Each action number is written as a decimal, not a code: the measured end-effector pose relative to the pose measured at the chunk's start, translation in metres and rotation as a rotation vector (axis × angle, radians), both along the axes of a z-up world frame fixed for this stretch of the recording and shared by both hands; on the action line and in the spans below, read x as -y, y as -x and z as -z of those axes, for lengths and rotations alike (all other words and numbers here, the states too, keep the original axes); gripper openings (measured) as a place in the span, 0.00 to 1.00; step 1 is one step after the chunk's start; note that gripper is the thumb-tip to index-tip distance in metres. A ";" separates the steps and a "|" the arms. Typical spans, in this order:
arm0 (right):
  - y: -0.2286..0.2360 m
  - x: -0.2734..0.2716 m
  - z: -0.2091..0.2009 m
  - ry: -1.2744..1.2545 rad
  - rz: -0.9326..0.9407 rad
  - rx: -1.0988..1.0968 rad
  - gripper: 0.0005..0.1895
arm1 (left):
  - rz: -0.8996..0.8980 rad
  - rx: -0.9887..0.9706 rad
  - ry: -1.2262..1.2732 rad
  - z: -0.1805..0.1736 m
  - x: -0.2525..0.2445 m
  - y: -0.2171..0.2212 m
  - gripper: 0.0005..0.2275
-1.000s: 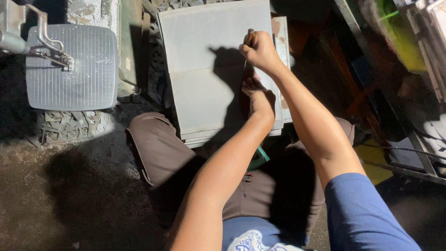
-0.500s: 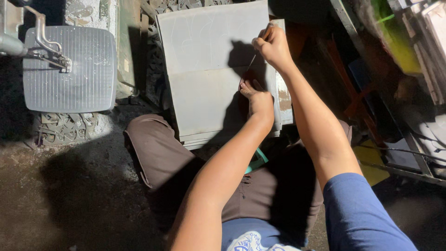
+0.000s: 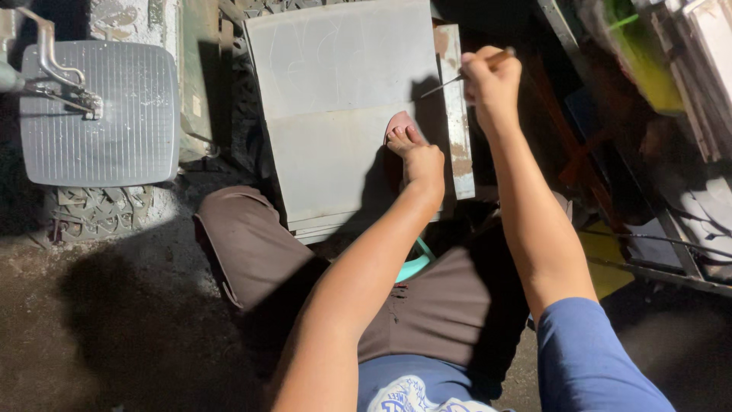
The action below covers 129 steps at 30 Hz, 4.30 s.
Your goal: The person traces a pattern onto a stack of gray sheets using a reddish template and a pointed tool. They hold the template in place with one hand and trace its outline with the other, then lift the template to reveal the traced lines.
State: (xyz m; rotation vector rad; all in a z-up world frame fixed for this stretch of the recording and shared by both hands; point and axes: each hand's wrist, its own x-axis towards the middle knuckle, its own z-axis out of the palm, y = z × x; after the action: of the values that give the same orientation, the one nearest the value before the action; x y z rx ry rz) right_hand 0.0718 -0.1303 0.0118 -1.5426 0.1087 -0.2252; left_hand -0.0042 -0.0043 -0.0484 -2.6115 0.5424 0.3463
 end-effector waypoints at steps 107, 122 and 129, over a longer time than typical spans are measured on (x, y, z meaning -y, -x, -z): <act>0.218 -0.105 -0.029 0.839 -0.149 0.413 0.11 | 0.474 -0.134 0.193 -0.022 -0.048 -0.048 0.09; 0.183 -0.060 -0.011 0.380 0.346 0.069 0.06 | 0.259 0.203 1.115 -0.022 -0.212 -0.026 0.18; 0.151 -0.070 -0.029 0.378 0.341 0.218 0.06 | -0.154 0.324 1.496 -0.029 -0.228 -0.023 0.25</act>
State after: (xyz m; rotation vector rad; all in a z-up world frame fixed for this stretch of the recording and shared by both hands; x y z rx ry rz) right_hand -0.0789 -0.0607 0.0405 -1.8578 0.1635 -0.7146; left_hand 0.0186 0.2234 -0.0192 -3.9802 0.5872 -0.7637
